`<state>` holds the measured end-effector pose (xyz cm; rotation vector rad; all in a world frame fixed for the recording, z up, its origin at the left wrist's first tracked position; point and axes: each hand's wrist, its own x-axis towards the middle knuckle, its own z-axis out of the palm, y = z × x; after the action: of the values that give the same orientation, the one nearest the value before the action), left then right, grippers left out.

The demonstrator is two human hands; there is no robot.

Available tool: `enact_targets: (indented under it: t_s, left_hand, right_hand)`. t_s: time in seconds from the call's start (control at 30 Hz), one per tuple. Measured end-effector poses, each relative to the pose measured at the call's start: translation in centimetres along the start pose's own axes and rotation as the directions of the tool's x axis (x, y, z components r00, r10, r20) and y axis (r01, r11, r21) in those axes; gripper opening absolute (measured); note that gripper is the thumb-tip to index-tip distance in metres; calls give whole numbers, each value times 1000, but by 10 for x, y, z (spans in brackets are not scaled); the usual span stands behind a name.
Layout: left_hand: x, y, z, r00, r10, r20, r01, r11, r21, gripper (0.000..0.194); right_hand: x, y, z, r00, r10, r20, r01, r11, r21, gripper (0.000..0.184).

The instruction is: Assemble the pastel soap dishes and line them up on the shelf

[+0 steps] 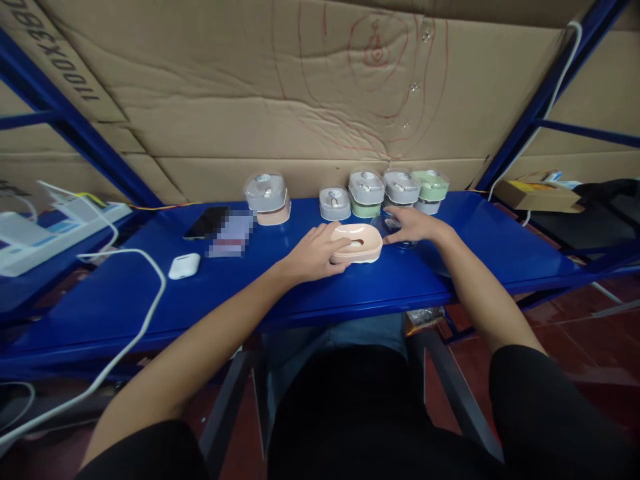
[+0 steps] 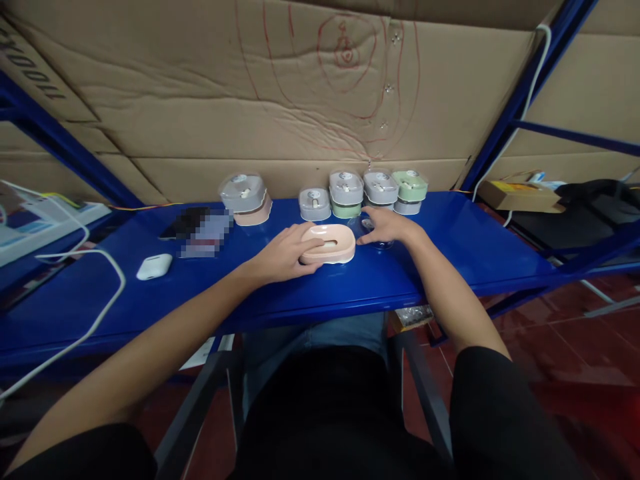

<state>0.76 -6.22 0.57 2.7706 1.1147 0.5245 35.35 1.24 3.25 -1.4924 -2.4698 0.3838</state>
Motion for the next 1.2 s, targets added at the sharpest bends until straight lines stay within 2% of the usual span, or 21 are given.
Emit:
enact_targets:
  t_s: [0.1, 0.23, 0.33, 0.5, 0.6, 0.7, 0.83, 0.93, 1.03, 1.1, 1.2]
  left_hand:
    - [1, -2, 0, 1000, -4, -29, 1, 995, -97, 70]
    - [4, -8, 1, 993, -87, -76, 67, 969, -239, 86]
    - [6, -14, 1, 989, -118, -86, 89, 955, -282, 89]
    - [4, -18, 1, 995, -83, -54, 63, 950, -307, 89]
    - [1, -16, -1, 1000, -19, -16, 14, 956, -295, 78]
    - [-1, -12, -4, 1000, 22, 10, -19, 971, -237, 73]
    - [-2, -7, -6, 999, 33, 36, -29, 992, -125, 70]
    - [-1, -4, -5, 997, 35, 73, -31, 998, -53, 69]
    - [-1, -3, -4, 995, 46, 92, -43, 999, -30, 67]
    - [-1, -4, -1, 997, 30, 72, -26, 997, -68, 70]
    - [1, -12, 9, 998, -70, 9, 69, 961, -269, 97]
  right_hand:
    - [0, 1, -1, 1000, 3, -7, -3, 1000, -2, 113]
    - [0, 1, -1, 1000, -1, -14, 1, 1000, 0, 114]
    - [0, 0, -1, 1000, -9, -11, 9, 1000, 2, 114]
    - [-1, 0, -1, 1000, -7, -25, 7, 1000, 10, 116]
    - [-1, 0, -1, 999, -25, -47, 27, 999, 28, 112]
    - [-1, -1, -1, 999, -21, -46, 23, 999, 37, 115]
    - [-1, -2, -1, 998, -13, -54, 15, 999, 31, 118]
    - [-1, -4, -2, 992, -24, -123, 28, 999, 31, 116]
    - [-3, -10, -3, 971, -58, -231, 77, 994, 74, 116]
    - [-6, -18, -2, 959, -112, -260, 149, 980, 128, 115]
    - [-10, -38, 3, 946, -235, -224, 280, 940, 197, 112]
